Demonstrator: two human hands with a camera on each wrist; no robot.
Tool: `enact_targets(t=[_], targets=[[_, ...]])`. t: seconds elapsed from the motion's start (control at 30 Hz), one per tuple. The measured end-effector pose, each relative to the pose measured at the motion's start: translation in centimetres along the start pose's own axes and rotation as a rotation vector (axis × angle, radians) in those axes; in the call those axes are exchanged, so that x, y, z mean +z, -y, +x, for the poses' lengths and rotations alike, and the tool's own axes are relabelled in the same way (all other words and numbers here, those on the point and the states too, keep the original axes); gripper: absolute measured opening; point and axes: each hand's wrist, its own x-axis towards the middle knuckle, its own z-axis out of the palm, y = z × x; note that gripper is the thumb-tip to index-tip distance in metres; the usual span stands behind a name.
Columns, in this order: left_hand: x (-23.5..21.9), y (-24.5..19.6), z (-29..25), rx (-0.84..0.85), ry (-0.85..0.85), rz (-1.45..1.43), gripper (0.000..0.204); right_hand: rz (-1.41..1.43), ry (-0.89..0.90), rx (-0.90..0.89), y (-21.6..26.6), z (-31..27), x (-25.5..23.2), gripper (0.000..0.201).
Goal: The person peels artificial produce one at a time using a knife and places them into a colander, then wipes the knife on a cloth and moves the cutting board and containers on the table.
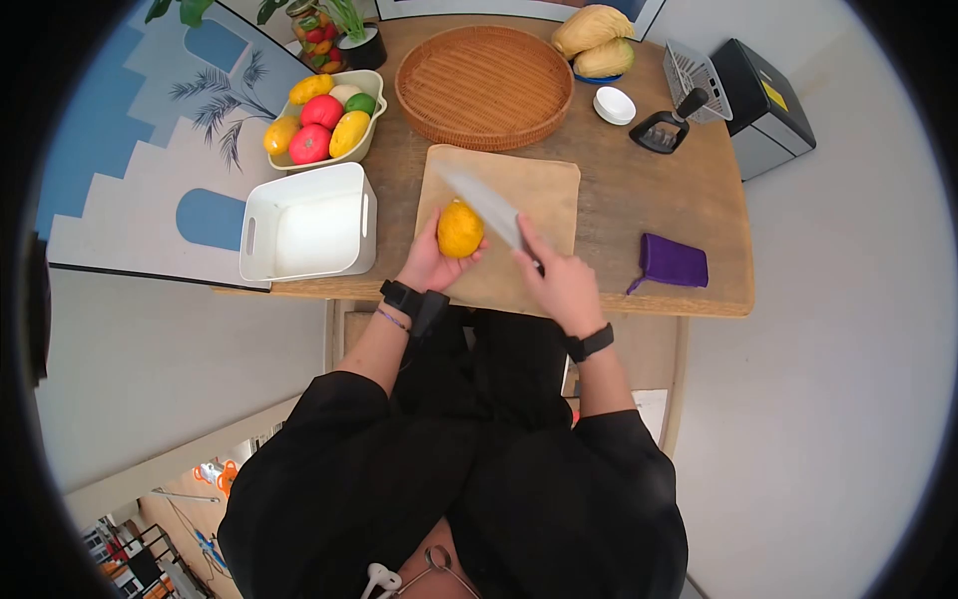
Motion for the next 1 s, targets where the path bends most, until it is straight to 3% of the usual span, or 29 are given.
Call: enact_targets(t=[0.03,0.07,0.13,0.17,0.27,0.4,0.53,0.63,0.67,0.77,0.87,1.0], targets=[[0.3,0.1,-0.1,0.048,-0.07,-0.001,0.061,0.058,-0.056,-0.143,0.1,-0.7,0.5,0.057],[0.8,0.1,-0.2,0.098,-0.141,0.0,0.062,0.06,-0.055,-0.14,0.6,-1.3,0.5,0.057],[0.7,0.1,-0.2,0.048,-0.13,-0.029,0.063,-0.126,0.072,-0.228,1.8,-2.1,0.2,0.061],[0.4,0.1,-0.1,-0.001,-0.117,-0.06,0.064,-0.134,0.029,-0.306,1.7,-2.3,0.9,0.062],[-0.2,-0.1,-0.2,-0.038,-0.007,-0.054,0.063,-0.143,0.08,-0.294,1.9,-2.6,2.2,0.062],[0.2,0.3,-0.2,0.014,-0.053,-0.011,0.061,-0.168,0.07,-0.291,2.1,-2.5,3.0,0.064],[0.6,0.3,0.0,0.013,-0.055,-0.008,0.059,-0.163,0.069,-0.261,2.0,-1.9,2.8,0.063],[1.2,0.5,-0.2,0.067,-0.244,0.156,0.053,-0.139,0.025,-0.163,1.9,-0.6,1.7,0.061],[1.2,0.3,-0.4,0.067,-0.243,0.158,0.053,-0.112,-0.018,-0.083,1.7,0.1,1.3,0.059],[1.1,-0.1,-0.6,-0.018,-0.03,0.12,0.054,-0.165,-0.008,0.033,-1.5,2.6,1.2,0.055],[1.0,-0.2,-0.7,-0.038,0.0,0.155,0.056,-0.158,-0.004,0.1,-2.3,2.9,0.1,0.052],[1.8,0.0,-0.8,-0.015,-0.162,0.086,0.059,-0.043,-0.045,0.103,-0.1,0.8,0.1,0.053]])
